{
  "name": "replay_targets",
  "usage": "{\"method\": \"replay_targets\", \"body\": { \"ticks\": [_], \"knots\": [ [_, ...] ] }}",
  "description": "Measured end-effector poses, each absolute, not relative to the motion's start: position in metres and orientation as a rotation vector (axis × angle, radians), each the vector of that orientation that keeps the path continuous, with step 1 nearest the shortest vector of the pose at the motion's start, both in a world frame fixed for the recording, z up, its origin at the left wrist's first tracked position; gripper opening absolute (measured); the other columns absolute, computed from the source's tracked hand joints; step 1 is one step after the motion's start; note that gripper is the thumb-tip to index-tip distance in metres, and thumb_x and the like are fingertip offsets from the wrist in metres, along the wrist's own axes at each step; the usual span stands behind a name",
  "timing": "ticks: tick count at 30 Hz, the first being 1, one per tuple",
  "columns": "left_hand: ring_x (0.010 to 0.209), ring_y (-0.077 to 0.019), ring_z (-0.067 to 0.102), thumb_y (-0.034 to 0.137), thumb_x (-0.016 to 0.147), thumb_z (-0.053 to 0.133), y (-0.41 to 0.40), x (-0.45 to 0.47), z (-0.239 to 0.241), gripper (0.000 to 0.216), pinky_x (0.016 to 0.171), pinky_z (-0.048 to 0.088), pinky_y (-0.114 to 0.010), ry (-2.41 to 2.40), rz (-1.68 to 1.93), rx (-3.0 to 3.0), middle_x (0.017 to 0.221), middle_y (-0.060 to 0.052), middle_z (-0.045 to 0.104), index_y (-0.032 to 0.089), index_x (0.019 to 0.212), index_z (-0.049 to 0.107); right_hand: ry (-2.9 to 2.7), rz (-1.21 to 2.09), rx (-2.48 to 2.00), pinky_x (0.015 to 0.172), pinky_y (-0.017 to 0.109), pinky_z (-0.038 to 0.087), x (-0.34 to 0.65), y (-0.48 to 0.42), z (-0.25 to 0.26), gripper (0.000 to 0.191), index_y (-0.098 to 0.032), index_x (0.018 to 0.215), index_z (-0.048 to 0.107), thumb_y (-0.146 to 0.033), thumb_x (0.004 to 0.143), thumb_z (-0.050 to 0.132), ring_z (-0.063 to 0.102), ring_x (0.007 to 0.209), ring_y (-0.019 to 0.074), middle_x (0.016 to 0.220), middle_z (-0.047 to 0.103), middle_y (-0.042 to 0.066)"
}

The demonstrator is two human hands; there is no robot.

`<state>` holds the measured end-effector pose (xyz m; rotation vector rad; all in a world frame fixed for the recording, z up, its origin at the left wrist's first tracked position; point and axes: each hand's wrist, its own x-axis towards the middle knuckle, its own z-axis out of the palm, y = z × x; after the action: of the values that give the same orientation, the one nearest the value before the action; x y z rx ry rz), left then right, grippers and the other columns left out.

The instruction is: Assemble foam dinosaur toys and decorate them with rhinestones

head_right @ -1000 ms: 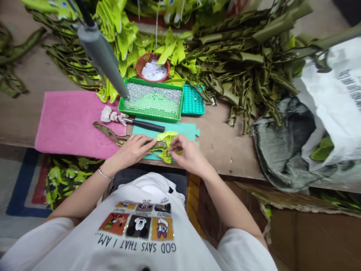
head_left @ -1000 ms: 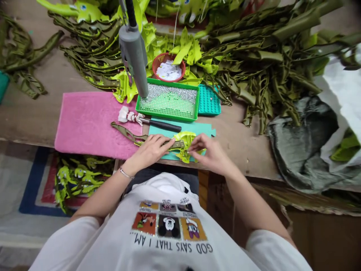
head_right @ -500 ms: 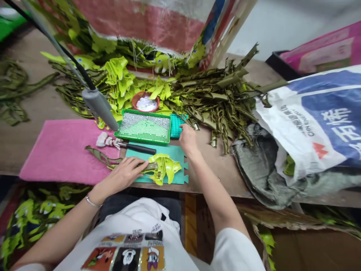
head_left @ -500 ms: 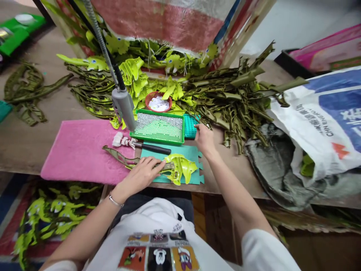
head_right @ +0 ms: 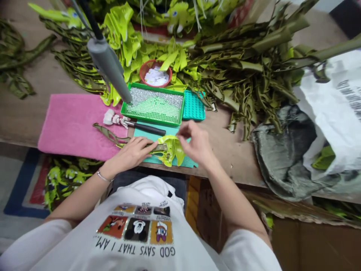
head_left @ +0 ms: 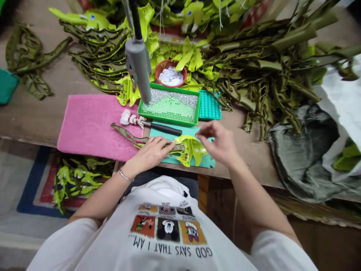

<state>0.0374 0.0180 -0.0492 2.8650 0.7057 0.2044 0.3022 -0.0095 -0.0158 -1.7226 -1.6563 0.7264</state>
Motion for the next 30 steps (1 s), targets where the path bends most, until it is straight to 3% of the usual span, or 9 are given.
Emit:
{"method": "replay_targets", "body": {
  "ticks": [3, 8, 16, 19, 22, 26, 30],
  "knots": [
    [0.108, -0.0266, 0.052, 0.028, 0.1, 0.053, 0.018, 0.038, -0.048, 0.043, 0.087, 0.041, -0.037, 0.695, 0.202, 2.854, 0.118, -0.013, 0.063, 0.014, 0.14, 0.048, -1.656, 0.981, -1.665, 0.073, 0.034, 0.058, 0.276, -0.054, -0.01, 0.009, -0.024, 0.091, 0.054, -0.024, 0.084, 0.06, 0.073, 0.077, 0.0189, 0.086, 0.075, 0.004],
    [0.11, -0.0265, 0.052, 0.026, 0.1, 0.052, 0.017, 0.038, -0.048, 0.042, 0.088, 0.041, -0.037, 0.69, 0.206, 2.867, 0.119, -0.014, 0.063, 0.013, 0.14, 0.048, -1.675, 0.98, -1.728, 0.074, 0.033, 0.057, 0.261, -0.071, -0.027, 0.013, -0.024, 0.091, 0.052, -0.016, 0.081, 0.056, 0.074, 0.08, 0.0194, 0.086, 0.075, 0.004],
    [0.108, -0.026, 0.055, 0.02, 0.099, 0.052, 0.016, 0.036, -0.058, 0.037, 0.089, 0.043, -0.039, 0.66, 0.383, 2.864, 0.117, -0.014, 0.065, 0.013, 0.136, 0.051, -1.686, 1.071, -2.001, 0.055, 0.025, 0.041, 0.259, -0.045, -0.031, 0.02, -0.022, 0.072, 0.053, -0.01, 0.067, 0.067, 0.059, 0.056, 0.0139, 0.062, 0.063, -0.004],
    [0.108, -0.0259, 0.056, 0.018, 0.098, 0.053, 0.017, 0.034, -0.065, 0.039, 0.09, 0.046, -0.041, 0.657, 0.452, 2.81, 0.117, -0.014, 0.065, 0.014, 0.136, 0.051, -1.78, 1.102, -1.957, 0.054, 0.026, 0.038, 0.265, -0.037, -0.029, 0.016, -0.022, 0.069, 0.056, -0.013, 0.068, 0.069, 0.056, 0.053, 0.0134, 0.058, 0.062, -0.004],
    [0.108, -0.0259, 0.058, 0.018, 0.096, 0.058, 0.018, 0.033, -0.07, 0.043, 0.09, 0.048, -0.042, 0.646, 0.497, 2.762, 0.118, -0.014, 0.065, 0.015, 0.138, 0.05, -1.871, 0.826, -1.799, 0.066, 0.03, 0.047, 0.287, -0.019, -0.031, 0.005, -0.021, 0.079, 0.064, -0.017, 0.08, 0.062, 0.063, 0.068, 0.018, 0.074, 0.071, 0.002],
    [0.119, -0.0279, 0.056, 0.019, 0.093, 0.062, 0.02, 0.029, -0.071, 0.052, 0.097, 0.049, -0.047, 0.633, 0.496, 2.708, 0.125, -0.015, 0.063, 0.019, 0.142, 0.048, -1.934, 0.222, -1.853, 0.088, 0.043, 0.046, 0.326, 0.02, -0.046, 0.028, -0.017, 0.101, 0.072, -0.012, 0.088, 0.048, 0.063, 0.098, 0.0288, 0.106, 0.074, 0.015],
    [0.131, -0.0318, 0.049, 0.031, 0.092, 0.066, 0.023, 0.02, -0.061, 0.057, 0.103, 0.046, -0.055, 0.647, 0.529, 2.647, 0.135, -0.016, 0.058, 0.022, 0.145, 0.047, -2.09, 0.1, -1.888, 0.086, 0.043, 0.041, 0.348, 0.045, -0.06, 0.032, -0.022, 0.109, 0.073, -0.015, 0.092, 0.047, 0.06, 0.094, 0.0281, 0.102, 0.076, 0.012]
  ]
}}
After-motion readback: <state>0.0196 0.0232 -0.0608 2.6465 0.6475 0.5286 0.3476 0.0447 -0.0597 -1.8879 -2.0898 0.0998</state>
